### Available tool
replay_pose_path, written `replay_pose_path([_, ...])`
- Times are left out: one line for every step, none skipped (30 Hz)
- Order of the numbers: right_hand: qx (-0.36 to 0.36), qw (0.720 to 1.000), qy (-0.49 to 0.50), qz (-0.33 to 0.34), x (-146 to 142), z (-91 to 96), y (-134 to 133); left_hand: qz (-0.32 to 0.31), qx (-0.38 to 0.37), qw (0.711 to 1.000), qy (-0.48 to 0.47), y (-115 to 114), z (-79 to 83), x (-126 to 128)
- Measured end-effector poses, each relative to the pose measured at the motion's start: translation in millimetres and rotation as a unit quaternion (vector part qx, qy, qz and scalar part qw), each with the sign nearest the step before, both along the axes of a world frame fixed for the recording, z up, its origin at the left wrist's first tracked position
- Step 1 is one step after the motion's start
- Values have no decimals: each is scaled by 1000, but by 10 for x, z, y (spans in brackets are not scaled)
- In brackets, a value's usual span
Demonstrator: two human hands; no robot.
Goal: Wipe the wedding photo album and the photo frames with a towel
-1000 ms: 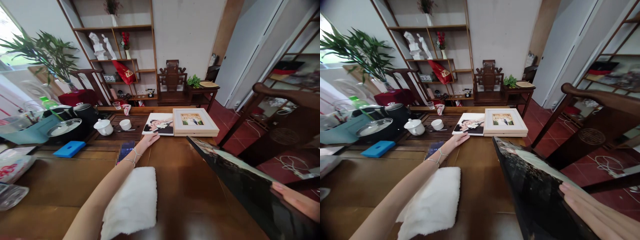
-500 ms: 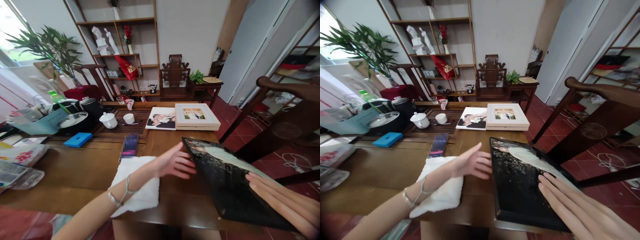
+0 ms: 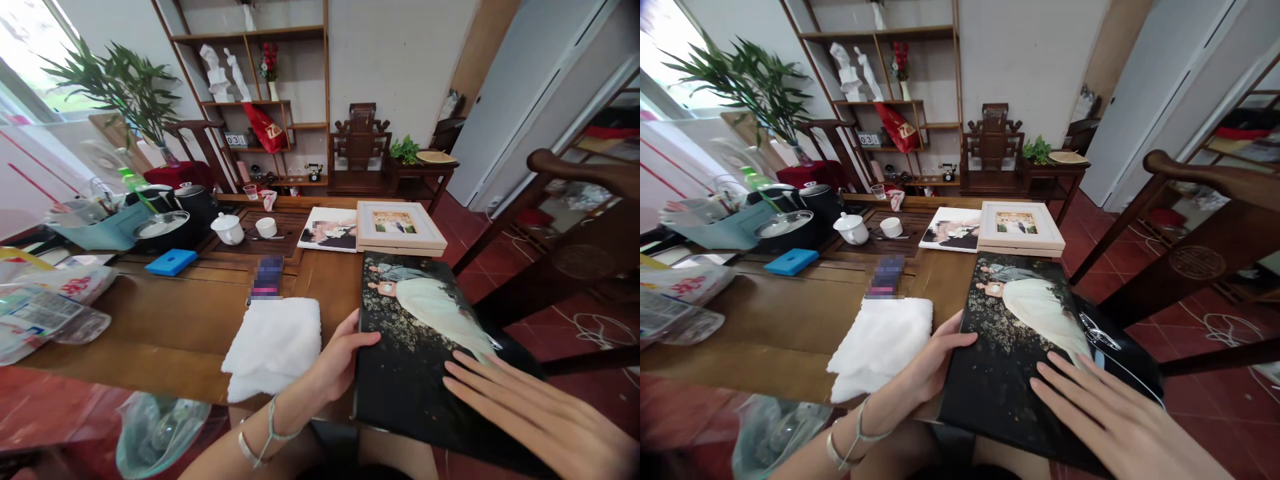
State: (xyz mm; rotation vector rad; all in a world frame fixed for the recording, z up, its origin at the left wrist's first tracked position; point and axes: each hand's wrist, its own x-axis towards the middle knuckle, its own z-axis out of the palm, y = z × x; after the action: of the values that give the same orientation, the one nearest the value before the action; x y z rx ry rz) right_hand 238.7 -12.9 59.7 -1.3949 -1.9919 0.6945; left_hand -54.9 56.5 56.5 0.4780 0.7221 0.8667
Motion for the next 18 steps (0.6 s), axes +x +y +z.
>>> replay_pose_path([13,999,-46,-3,11,65,67,2,7,1000,7,12,-13,-32])
replay_pose_path([36,996,-79,-27,24,135,162,4,15,1000,17,28,-21,-67])
replay_pose_path([66,991,-101,-60,41,199,282,1,22,999,29,51,-27,-105])
replay_pose_path([90,984,-112,-104,64,248,423,-5,29,999,42,80,-30,-146])
replay_pose_path([99,979,-116,-136,94,276,577,-17,36,998,54,115,-33,-187])
replay_pose_path([111,974,-110,-164,131,276,733,-33,45,996,66,157,-35,-226])
replay_pose_path([99,971,-102,-190,172,250,883,-52,53,994,75,203,-40,-261])
replay_pose_path([75,971,-85,-211,215,201,1019,-74,60,992,81,250,-45,-290])
replay_pose_path([38,972,-50,-226,256,136,1133,-96,66,989,86,295,-51,-311])
replay_pose_path([-11,974,2,-225,291,61,1222,-116,70,987,90,333,-57,-325])
replay_pose_path([-72,975,55,-205,317,-16,1285,-134,71,984,93,361,-60,-332])
replay_pose_path([-140,969,98,-179,334,-88,1320,-149,70,982,95,376,-60,-336])
replay_pose_path([-203,958,134,-153,340,-155,1331,-162,67,980,97,376,-55,-340])
replay_pose_path([-255,944,165,-131,337,-213,1320,-171,64,978,99,361,-45,-348])
replay_pose_path([-298,929,191,-111,328,-265,1293,-172,65,977,107,333,-30,-363])
replay_pose_path([-328,915,214,-97,314,-312,1254,-163,71,977,118,297,-12,-387])
replay_pose_path([-347,904,236,-87,300,-356,1207,-140,83,978,131,258,7,-418])
replay_pose_path([-358,895,253,-82,287,-399,1156,-103,103,979,144,223,26,-454])
